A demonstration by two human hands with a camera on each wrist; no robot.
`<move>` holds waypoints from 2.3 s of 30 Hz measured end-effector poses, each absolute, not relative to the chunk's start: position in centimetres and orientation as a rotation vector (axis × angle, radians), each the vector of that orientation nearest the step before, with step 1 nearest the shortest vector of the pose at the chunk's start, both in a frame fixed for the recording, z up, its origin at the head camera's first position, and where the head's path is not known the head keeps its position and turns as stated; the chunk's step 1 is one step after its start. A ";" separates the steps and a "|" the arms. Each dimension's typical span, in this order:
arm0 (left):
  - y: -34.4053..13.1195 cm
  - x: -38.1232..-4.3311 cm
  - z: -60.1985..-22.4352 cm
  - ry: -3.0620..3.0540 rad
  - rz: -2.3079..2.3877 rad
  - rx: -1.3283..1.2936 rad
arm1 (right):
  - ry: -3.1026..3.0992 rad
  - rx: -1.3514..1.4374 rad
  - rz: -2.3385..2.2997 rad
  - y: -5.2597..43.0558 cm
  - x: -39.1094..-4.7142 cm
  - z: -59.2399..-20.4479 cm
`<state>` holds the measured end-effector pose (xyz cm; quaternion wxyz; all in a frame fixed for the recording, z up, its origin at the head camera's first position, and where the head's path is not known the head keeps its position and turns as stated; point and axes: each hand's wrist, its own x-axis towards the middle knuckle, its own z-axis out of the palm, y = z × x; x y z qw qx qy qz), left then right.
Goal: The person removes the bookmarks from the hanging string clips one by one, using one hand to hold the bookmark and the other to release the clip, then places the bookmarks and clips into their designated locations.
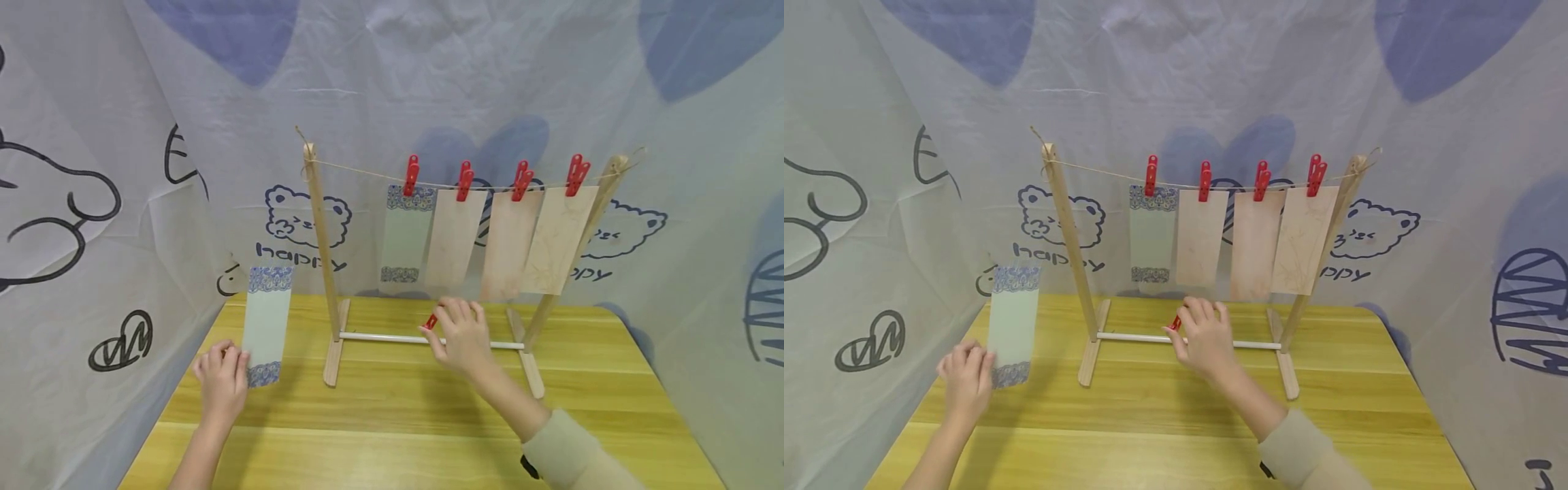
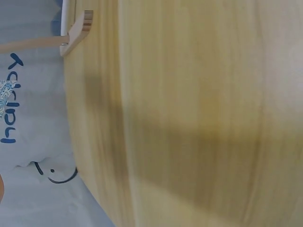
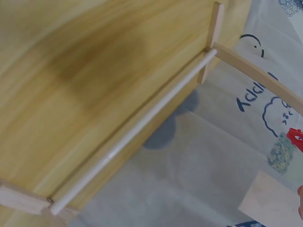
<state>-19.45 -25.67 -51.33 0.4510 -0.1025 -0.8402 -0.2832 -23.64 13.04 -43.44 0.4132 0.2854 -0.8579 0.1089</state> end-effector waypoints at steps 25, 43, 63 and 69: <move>-28.6 -16.5 -55.3 -2.226 -0.689 -0.115 | -2.393 0.701 0.245 13.0 -21.4 -49.1; -30.7 -14.0 -57.5 -2.378 -0.683 0.002 | -2.531 0.648 0.248 12.5 -19.9 -53.3; -32.7 -12.5 -59.1 -2.507 -0.670 0.074 | -2.606 0.580 0.213 12.0 -19.3 -56.3; -33.5 -12.0 -59.1 -2.602 -0.651 0.137 | -2.646 0.557 0.209 11.9 -19.2 -56.6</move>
